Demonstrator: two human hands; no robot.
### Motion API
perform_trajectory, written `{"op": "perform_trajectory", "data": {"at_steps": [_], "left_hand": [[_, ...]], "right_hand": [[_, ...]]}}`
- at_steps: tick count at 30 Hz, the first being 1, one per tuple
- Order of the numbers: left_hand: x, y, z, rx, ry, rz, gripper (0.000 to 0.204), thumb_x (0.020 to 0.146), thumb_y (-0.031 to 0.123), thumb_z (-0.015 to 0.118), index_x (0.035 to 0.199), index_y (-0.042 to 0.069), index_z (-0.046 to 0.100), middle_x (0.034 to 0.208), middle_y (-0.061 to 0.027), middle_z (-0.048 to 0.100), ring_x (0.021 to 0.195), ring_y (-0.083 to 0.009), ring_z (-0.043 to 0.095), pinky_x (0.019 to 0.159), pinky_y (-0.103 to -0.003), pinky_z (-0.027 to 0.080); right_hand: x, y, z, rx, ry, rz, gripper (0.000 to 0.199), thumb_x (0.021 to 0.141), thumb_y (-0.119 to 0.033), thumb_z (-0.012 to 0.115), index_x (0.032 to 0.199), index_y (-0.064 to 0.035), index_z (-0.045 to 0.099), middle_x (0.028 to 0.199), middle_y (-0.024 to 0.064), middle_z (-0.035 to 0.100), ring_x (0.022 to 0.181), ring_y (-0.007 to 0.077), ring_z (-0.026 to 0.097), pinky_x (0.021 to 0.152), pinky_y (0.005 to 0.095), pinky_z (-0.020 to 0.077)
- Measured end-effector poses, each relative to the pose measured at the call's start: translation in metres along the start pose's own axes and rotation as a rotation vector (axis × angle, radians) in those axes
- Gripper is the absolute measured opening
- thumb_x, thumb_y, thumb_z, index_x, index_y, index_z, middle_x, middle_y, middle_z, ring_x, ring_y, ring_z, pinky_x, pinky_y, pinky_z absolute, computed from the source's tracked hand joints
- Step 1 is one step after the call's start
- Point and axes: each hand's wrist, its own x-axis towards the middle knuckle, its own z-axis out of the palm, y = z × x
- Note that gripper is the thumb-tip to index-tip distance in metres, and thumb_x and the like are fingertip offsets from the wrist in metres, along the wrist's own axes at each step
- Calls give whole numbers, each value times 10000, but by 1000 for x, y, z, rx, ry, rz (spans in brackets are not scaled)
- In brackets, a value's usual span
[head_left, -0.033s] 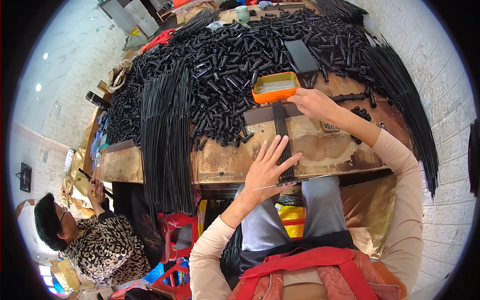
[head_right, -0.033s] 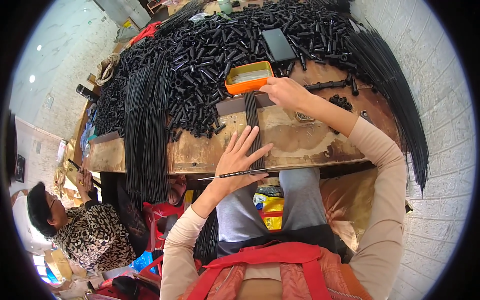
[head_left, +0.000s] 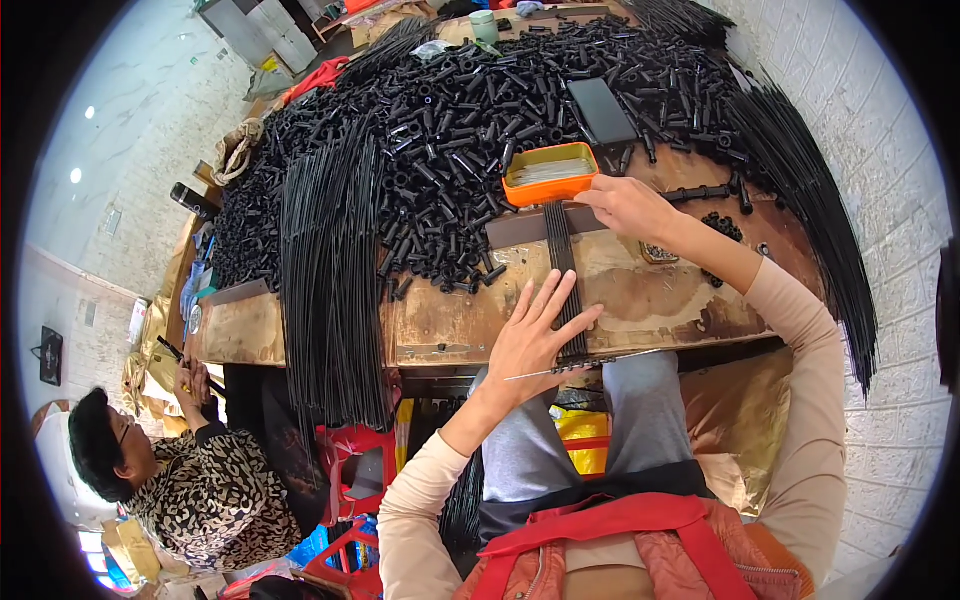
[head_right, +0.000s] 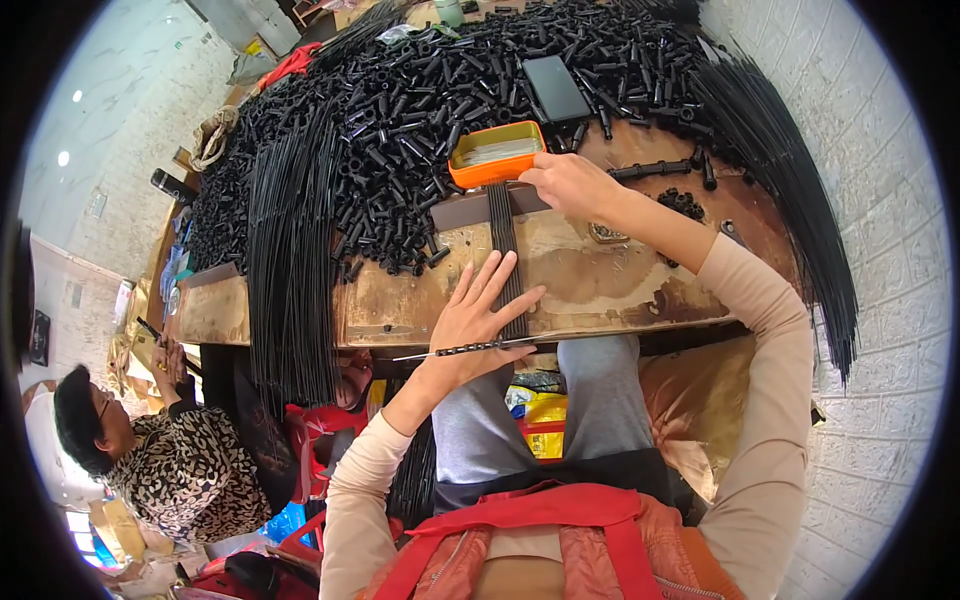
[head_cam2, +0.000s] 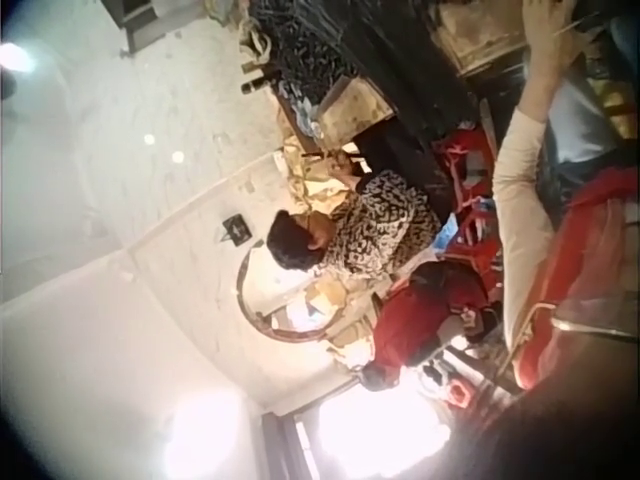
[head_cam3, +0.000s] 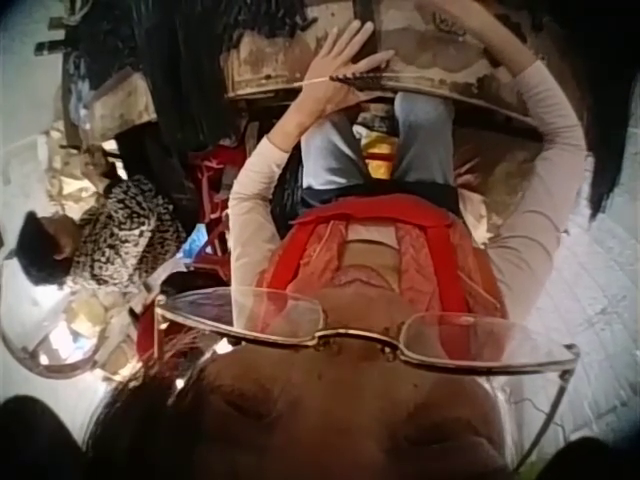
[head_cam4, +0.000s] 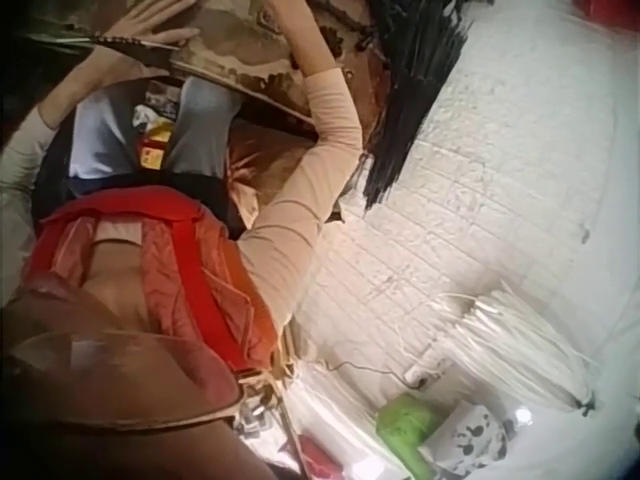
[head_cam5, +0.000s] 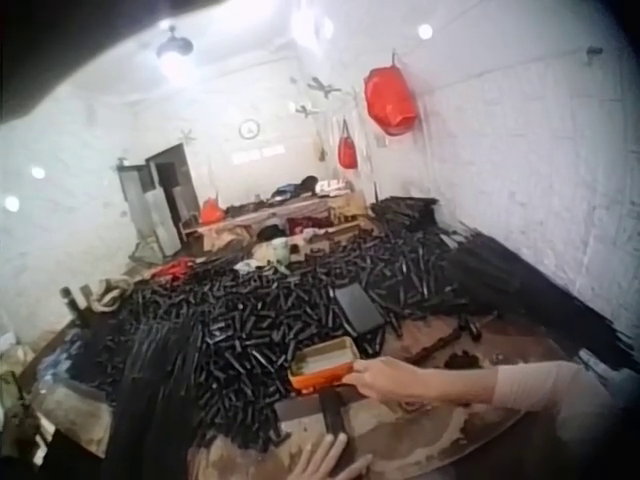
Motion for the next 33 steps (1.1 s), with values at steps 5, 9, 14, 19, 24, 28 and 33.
{"op": "perform_trajectory", "data": {"at_steps": [5, 9, 14, 19, 24, 28, 33], "left_hand": [[1, 2, -3, 8, -14, -6, 797, 730, 477, 741, 1438, 279, 436, 1553, -168, 255, 1450, -333, 220, 1173, -499, 191], [1, 1, -2, 9, -20, -8, 793, 738, 479, 734, 1444, 280, 430, 1558, -162, 249, 1454, -329, 213, 1176, -493, 185], [0, 0, -1, -4, -8, -9, 795, 736, 475, 738, 1443, 280, 432, 1561, -160, 246, 1455, -323, 213, 1177, -487, 188], [1, 0, -2, -30, -10, -5, 792, 732, 456, 749, 1437, 276, 439, 1560, -158, 248, 1453, -327, 217, 1177, -480, 201], [2, 1, -4, -46, -12, -6, 780, 740, 452, 744, 1436, 271, 442, 1559, -156, 251, 1453, -324, 217, 1175, -480, 207], [1, 1, -3, -55, -12, -8, 769, 747, 453, 736, 1435, 269, 445, 1560, -155, 249, 1454, -318, 218, 1174, -483, 205], [2, 2, -4, -33, -17, -6, 767, 748, 457, 733, 1434, 270, 446, 1561, -154, 249, 1455, -317, 219, 1174, -485, 202]], "right_hand": [[0, 3, -1, 7, -9, -25, 272, 795, 1, 596, 1056, -28, 668, 883, 142, 598, 815, 351, 628, 712, 428, 519], [1, 5, 3, -41, -41, -27, 283, 782, 7, 596, 1053, -28, 670, 863, 140, 590, 806, 347, 625, 707, 429, 517], [2, 2, 2, -45, -32, -31, 278, 773, 9, 598, 1041, -19, 669, 852, 138, 584, 801, 343, 622, 706, 433, 516], [4, 2, 6, -30, -4, -73, 234, 777, 6, 604, 1003, 0, 666, 846, 137, 584, 813, 342, 622, 713, 427, 519], [18, 16, 8, 40, -1, -173, 223, 801, -13, 605, 1020, 5, 642, 863, 139, 604, 827, 340, 637, 725, 414, 526], [25, 12, 7, 69, -74, -152, 196, 832, -39, 605, 1023, -1, 631, 904, 143, 626, 832, 345, 642, 729, 413, 528], [26, 1, 13, 148, 85, -69, 98, 834, -74, 616, 920, -28, 628, 831, 153, 633, 793, 364, 641, 687, 450, 522]]}}
